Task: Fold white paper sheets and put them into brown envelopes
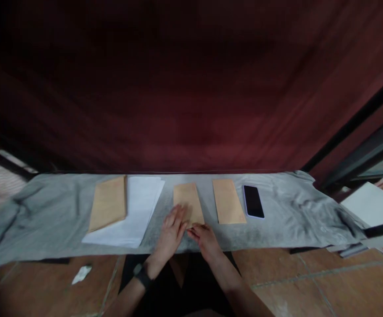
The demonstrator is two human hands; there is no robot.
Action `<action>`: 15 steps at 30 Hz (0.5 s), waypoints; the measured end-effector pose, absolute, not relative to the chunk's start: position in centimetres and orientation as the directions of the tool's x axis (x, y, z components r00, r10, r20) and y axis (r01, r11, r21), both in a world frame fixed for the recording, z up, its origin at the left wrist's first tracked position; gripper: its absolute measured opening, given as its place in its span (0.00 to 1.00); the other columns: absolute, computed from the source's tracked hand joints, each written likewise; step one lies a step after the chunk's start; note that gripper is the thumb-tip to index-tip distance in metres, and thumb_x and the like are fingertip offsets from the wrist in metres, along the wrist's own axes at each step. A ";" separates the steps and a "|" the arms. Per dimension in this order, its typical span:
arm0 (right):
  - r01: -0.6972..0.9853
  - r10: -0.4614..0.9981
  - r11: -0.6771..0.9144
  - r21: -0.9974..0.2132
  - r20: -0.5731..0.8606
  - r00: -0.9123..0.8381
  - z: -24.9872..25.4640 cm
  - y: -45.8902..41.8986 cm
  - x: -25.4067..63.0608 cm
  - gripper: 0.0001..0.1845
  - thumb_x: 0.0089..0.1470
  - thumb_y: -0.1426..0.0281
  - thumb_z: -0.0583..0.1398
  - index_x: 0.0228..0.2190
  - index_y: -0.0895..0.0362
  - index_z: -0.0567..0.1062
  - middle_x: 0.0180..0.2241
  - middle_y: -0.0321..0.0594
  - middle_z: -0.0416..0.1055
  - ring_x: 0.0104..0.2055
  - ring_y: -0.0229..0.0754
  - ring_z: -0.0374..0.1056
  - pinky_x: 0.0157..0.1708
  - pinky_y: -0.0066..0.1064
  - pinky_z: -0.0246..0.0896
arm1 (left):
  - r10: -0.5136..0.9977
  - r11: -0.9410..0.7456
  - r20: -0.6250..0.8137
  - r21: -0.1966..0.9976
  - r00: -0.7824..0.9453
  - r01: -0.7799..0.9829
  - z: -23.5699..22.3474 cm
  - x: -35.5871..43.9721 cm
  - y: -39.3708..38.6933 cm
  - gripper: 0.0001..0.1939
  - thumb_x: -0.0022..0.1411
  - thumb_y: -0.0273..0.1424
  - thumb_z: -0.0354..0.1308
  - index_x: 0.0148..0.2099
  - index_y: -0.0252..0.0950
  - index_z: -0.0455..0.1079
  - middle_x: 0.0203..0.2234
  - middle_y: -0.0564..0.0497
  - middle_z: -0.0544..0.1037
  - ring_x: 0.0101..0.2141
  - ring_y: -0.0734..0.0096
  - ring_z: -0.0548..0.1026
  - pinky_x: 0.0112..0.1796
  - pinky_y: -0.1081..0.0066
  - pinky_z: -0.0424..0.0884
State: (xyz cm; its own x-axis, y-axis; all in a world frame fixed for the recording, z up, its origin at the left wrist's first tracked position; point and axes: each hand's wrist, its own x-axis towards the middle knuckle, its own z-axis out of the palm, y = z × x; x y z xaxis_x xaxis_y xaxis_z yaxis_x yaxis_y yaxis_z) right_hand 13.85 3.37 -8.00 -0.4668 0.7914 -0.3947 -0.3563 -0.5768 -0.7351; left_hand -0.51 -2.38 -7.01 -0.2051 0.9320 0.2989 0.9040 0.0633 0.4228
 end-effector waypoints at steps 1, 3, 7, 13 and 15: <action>-0.333 0.773 -0.591 -0.735 -0.398 -0.494 -8.0 3.2 13.9 0.14 0.40 0.62 0.73 0.26 0.55 0.78 0.33 0.42 0.79 0.40 0.48 0.76 0.49 0.45 0.70 | 0.953 0.051 0.261 0.368 -0.156 0.928 -6.9 -0.5 -2.3 0.26 0.72 0.37 0.46 0.70 0.39 0.54 0.68 0.42 0.59 0.68 0.56 0.56 0.64 0.49 0.59; -0.242 0.717 -0.624 -0.743 -0.422 -0.554 -8.0 3.2 14.7 0.13 0.45 0.61 0.71 0.29 0.57 0.79 0.35 0.45 0.80 0.42 0.49 0.77 0.49 0.44 0.71 | 0.980 0.032 0.179 0.287 -0.087 0.957 -7.1 -0.7 -2.3 0.25 0.72 0.37 0.46 0.68 0.38 0.58 0.67 0.41 0.61 0.67 0.54 0.58 0.63 0.47 0.59; 0.138 0.632 -0.527 -0.839 -0.495 -0.596 -8.0 3.5 17.7 0.20 0.57 0.55 0.60 0.41 0.58 0.80 0.40 0.50 0.80 0.38 0.50 0.78 0.41 0.45 0.75 | 0.992 0.014 0.120 0.203 -0.039 0.979 -7.6 -0.9 -2.3 0.25 0.72 0.39 0.47 0.66 0.37 0.61 0.67 0.41 0.63 0.66 0.52 0.60 0.62 0.47 0.60; 0.405 0.749 0.534 -0.742 0.194 -0.633 -8.5 3.8 19.7 0.23 0.67 0.62 0.51 0.58 0.53 0.72 0.60 0.45 0.68 0.62 0.50 0.64 0.64 0.49 0.57 | 0.988 -0.042 0.156 0.125 0.022 0.991 -7.8 -0.5 -1.0 0.24 0.72 0.37 0.44 0.65 0.34 0.62 0.64 0.40 0.67 0.64 0.53 0.63 0.63 0.51 0.58; 0.437 0.625 0.732 -0.522 0.262 -0.735 -9.0 3.7 19.5 0.25 0.67 0.65 0.52 0.63 0.53 0.65 0.65 0.43 0.62 0.67 0.49 0.57 0.67 0.49 0.50 | 0.985 -0.096 0.157 0.129 0.076 0.987 -7.7 -0.6 -0.3 0.24 0.73 0.35 0.42 0.66 0.34 0.61 0.65 0.41 0.65 0.65 0.56 0.61 0.64 0.54 0.55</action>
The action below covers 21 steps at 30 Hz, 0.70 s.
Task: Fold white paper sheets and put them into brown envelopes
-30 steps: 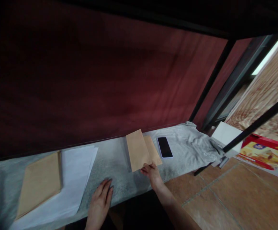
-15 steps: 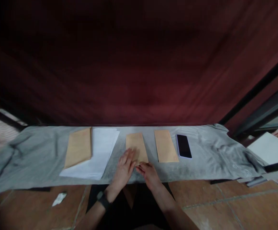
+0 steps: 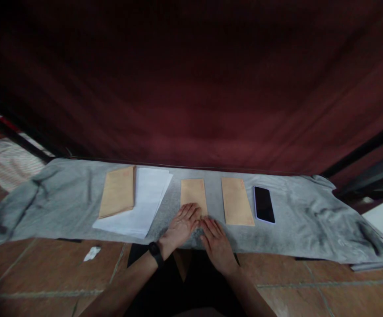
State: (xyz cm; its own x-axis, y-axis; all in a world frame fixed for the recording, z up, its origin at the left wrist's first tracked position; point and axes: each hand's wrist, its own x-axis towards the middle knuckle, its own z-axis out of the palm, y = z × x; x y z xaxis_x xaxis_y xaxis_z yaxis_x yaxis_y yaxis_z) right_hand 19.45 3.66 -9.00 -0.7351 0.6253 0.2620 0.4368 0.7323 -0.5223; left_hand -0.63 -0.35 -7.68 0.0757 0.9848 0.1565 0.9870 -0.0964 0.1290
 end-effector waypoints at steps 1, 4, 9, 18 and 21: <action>0.450 0.584 0.786 -0.423 0.271 -0.765 -9.3 3.5 19.3 0.26 0.67 0.66 0.52 0.65 0.53 0.63 0.65 0.43 0.61 0.67 0.48 0.57 0.68 0.48 0.49 | 0.983 -0.122 0.152 0.134 0.101 0.983 -7.7 -0.8 0.0 0.24 0.73 0.34 0.41 0.67 0.34 0.59 0.66 0.42 0.64 0.66 0.57 0.60 0.65 0.54 0.53; 0.478 0.525 0.851 -0.218 0.299 -0.797 -10.0 3.3 19.0 0.29 0.66 0.68 0.54 0.66 0.54 0.60 0.66 0.43 0.58 0.67 0.48 0.57 0.68 0.47 0.48 | 0.982 -0.158 0.128 0.145 0.140 0.977 -8.0 -1.4 1.1 0.26 0.73 0.34 0.40 0.69 0.36 0.56 0.68 0.43 0.60 0.68 0.59 0.54 0.66 0.54 0.49; 0.481 0.511 0.860 -0.172 0.318 -0.799 -10.1 3.3 19.0 0.27 0.65 0.70 0.55 0.64 0.51 0.64 0.66 0.42 0.59 0.66 0.48 0.58 0.67 0.46 0.49 | 0.980 -0.158 0.147 0.142 0.137 0.977 -9.1 -2.6 4.0 0.27 0.73 0.36 0.40 0.71 0.39 0.51 0.70 0.45 0.56 0.69 0.63 0.50 0.67 0.53 0.46; 0.483 0.551 0.829 -0.281 0.269 -0.790 -8.6 3.1 18.7 0.35 0.62 0.74 0.57 0.67 0.48 0.57 0.68 0.42 0.54 0.66 0.51 0.58 0.66 0.49 0.53 | 0.978 -0.061 0.204 0.153 0.029 0.986 -9.9 -4.6 10.9 0.30 0.71 0.36 0.42 0.71 0.33 0.51 0.69 0.40 0.58 0.69 0.60 0.53 0.66 0.51 0.49; 0.483 0.549 0.831 -0.276 0.263 -0.793 -8.8 3.2 18.7 0.35 0.62 0.73 0.57 0.68 0.48 0.56 0.68 0.43 0.54 0.66 0.51 0.58 0.66 0.48 0.52 | 0.978 -0.024 0.206 0.156 -0.009 0.987 -9.8 -5.3 12.3 0.30 0.71 0.36 0.43 0.71 0.31 0.52 0.68 0.38 0.60 0.68 0.58 0.55 0.66 0.50 0.49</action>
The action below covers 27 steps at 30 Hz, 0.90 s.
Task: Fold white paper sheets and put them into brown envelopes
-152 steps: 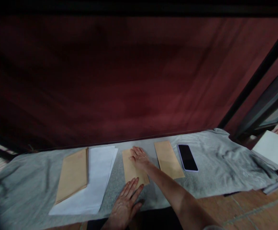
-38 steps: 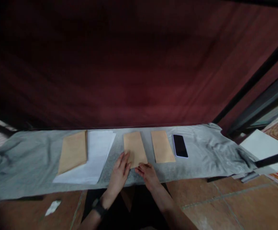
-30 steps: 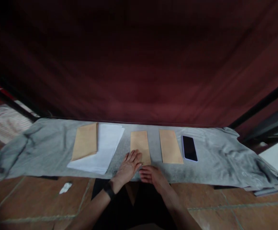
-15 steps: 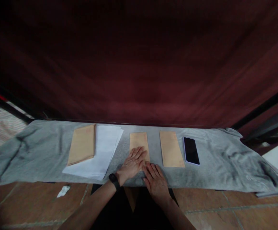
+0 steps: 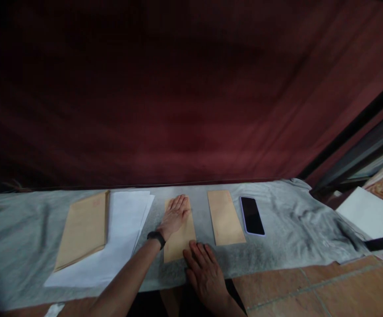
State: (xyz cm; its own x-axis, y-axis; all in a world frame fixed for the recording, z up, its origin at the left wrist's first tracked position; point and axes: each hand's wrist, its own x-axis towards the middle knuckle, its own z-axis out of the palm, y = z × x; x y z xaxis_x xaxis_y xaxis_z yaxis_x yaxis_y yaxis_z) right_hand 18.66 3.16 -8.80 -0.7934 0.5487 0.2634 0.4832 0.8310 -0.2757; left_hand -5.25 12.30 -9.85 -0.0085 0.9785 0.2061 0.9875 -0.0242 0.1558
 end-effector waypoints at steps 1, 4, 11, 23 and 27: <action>0.483 0.550 0.830 -0.279 0.263 -0.793 -8.9 3.2 18.6 0.35 0.62 0.72 0.57 0.68 0.48 0.56 0.68 0.42 0.54 0.66 0.51 0.58 0.66 0.48 0.52 | 0.979 -0.017 0.205 0.156 -0.016 0.988 -9.8 -5.4 12.5 0.29 0.71 0.36 0.43 0.70 0.31 0.52 0.68 0.38 0.60 0.68 0.58 0.56 0.66 0.51 0.49; 0.494 0.573 0.813 -0.308 0.278 -0.771 -9.0 3.1 18.5 0.34 0.62 0.72 0.58 0.67 0.47 0.58 0.67 0.41 0.56 0.66 0.51 0.59 0.66 0.49 0.52 | 0.980 -0.024 0.201 0.156 -0.008 0.987 -9.7 -5.4 12.2 0.29 0.71 0.36 0.41 0.70 0.32 0.53 0.68 0.40 0.60 0.68 0.59 0.55 0.66 0.52 0.49; 0.497 0.600 0.792 -0.355 0.302 -0.741 -8.8 2.9 18.3 0.30 0.62 0.72 0.58 0.64 0.47 0.63 0.66 0.41 0.60 0.65 0.50 0.60 0.66 0.49 0.52 | 0.970 -0.143 0.220 0.155 0.107 0.978 -10.1 -4.0 7.0 0.28 0.73 0.39 0.41 0.71 0.35 0.52 0.69 0.45 0.59 0.68 0.63 0.54 0.67 0.55 0.51; 0.466 0.650 0.725 -0.508 0.277 -0.708 -9.4 3.2 18.3 0.27 0.64 0.73 0.53 0.63 0.50 0.65 0.63 0.42 0.65 0.64 0.49 0.61 0.67 0.50 0.50 | 0.951 -0.257 0.213 0.139 0.224 0.956 -8.8 -1.9 -2.6 0.29 0.73 0.38 0.44 0.72 0.41 0.48 0.69 0.48 0.57 0.68 0.63 0.54 0.65 0.55 0.56; 0.489 0.750 0.629 -0.604 0.309 -0.584 -10.2 3.7 18.0 0.26 0.65 0.70 0.52 0.63 0.51 0.66 0.62 0.44 0.66 0.63 0.50 0.63 0.64 0.51 0.56 | 0.952 -0.220 0.241 0.119 0.187 0.968 -9.6 -1.2 -4.5 0.29 0.71 0.36 0.47 0.72 0.40 0.51 0.68 0.46 0.61 0.67 0.60 0.58 0.63 0.55 0.62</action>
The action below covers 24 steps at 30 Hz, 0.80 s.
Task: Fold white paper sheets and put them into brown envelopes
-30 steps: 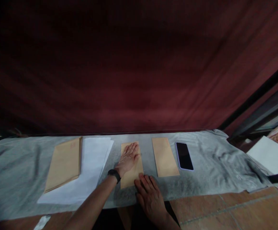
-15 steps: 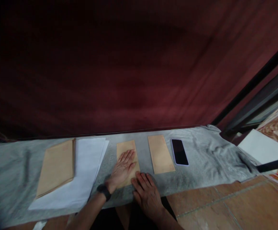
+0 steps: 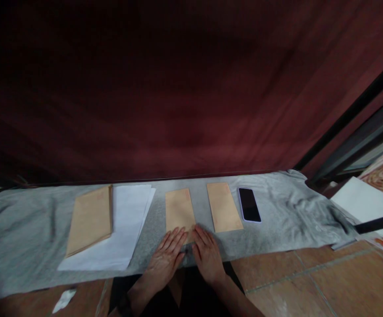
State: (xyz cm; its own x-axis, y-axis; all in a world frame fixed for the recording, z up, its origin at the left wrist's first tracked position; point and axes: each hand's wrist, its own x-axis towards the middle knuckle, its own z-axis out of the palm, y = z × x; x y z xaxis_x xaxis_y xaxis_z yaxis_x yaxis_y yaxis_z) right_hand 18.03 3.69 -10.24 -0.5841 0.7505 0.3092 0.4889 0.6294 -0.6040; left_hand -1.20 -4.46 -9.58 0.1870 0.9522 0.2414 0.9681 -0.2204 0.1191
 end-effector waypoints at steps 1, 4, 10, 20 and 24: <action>0.500 0.789 0.590 -0.634 0.320 -0.525 -10.5 4.0 17.8 0.25 0.64 0.69 0.52 0.61 0.52 0.68 0.61 0.46 0.67 0.62 0.51 0.64 0.62 0.52 0.58 | 0.956 -0.190 0.249 0.114 0.157 0.975 -10.0 -0.9 -4.6 0.29 0.71 0.35 0.48 0.71 0.38 0.53 0.67 0.44 0.63 0.66 0.58 0.61 0.61 0.55 0.65; 0.469 0.873 0.469 -0.748 0.315 -0.371 -11.2 5.1 16.7 0.22 0.61 0.69 0.53 0.55 0.54 0.74 0.53 0.50 0.73 0.57 0.54 0.68 0.58 0.53 0.62 | 0.965 -0.092 0.252 0.076 0.070 0.993 -11.0 0.2 -4.1 0.26 0.67 0.30 0.50 0.66 0.30 0.62 0.61 0.37 0.70 0.62 0.51 0.67 0.57 0.54 0.70; 0.109 0.960 -0.054 -0.993 -0.082 -0.267 -10.0 7.2 14.7 0.17 0.49 0.61 0.63 0.42 0.50 0.80 0.39 0.40 0.77 0.42 0.48 0.73 0.50 0.44 0.68 | 0.969 0.063 0.240 -0.035 -0.053 0.997 -8.8 2.5 -1.6 0.29 0.60 0.15 0.46 0.62 0.31 0.67 0.51 0.35 0.77 0.52 0.53 0.75 0.47 0.57 0.76; -0.264 0.915 -0.249 -0.932 -0.138 -0.379 -2.4 6.7 14.0 0.25 0.50 0.54 0.67 0.46 0.55 0.79 0.45 0.46 0.78 0.47 0.50 0.74 0.51 0.45 0.67 | 0.864 0.230 0.228 0.613 -0.448 0.755 -2.8 0.9 -0.1 0.19 0.66 0.26 0.49 0.57 0.34 0.70 0.39 0.41 0.81 0.35 0.61 0.81 0.33 0.67 0.77; -0.055 0.906 0.145 -0.988 0.155 -0.394 -1.7 5.9 13.5 0.20 0.62 0.59 0.57 0.51 0.51 0.77 0.53 0.43 0.75 0.56 0.49 0.69 0.59 0.45 0.61 | 0.679 0.039 -0.047 0.999 -0.733 -0.028 -2.8 -0.1 -0.3 0.16 0.65 0.42 0.55 0.46 0.35 0.72 0.35 0.45 0.82 0.32 0.62 0.81 0.33 0.63 0.79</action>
